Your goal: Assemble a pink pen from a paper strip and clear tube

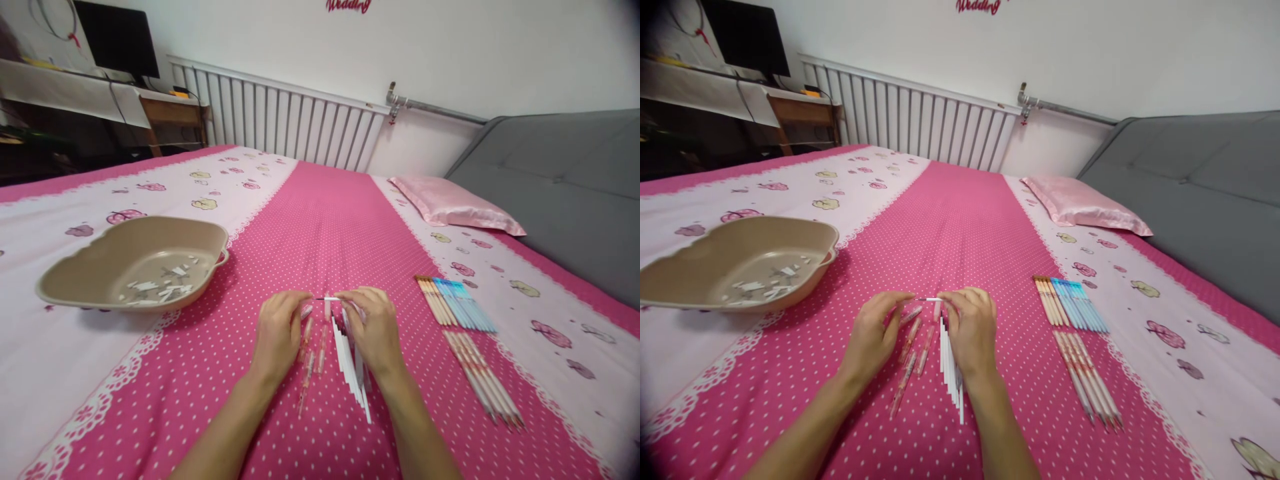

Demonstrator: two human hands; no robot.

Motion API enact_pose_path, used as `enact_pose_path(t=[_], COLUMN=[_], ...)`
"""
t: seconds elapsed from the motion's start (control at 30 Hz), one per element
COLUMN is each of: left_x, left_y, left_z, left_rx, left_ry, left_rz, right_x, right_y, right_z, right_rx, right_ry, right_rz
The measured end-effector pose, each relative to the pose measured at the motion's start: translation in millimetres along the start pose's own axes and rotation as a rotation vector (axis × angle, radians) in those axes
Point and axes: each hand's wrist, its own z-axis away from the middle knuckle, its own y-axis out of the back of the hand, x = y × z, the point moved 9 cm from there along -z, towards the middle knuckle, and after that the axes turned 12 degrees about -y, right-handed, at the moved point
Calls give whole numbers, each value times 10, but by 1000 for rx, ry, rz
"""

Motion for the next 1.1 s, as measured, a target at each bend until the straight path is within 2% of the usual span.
enact_pose_path(t=[0.3, 1.1], left_x=[93, 36], left_y=[-145, -170], left_z=[18, 34], left_rx=[-135, -166], left_ry=[-88, -3], left_rz=[-28, -2], right_x=[-40, -127], right_y=[-26, 163], right_z=[21, 57], right_rx=[-1, 174], right_ry=[65, 144], right_rz=[6, -48])
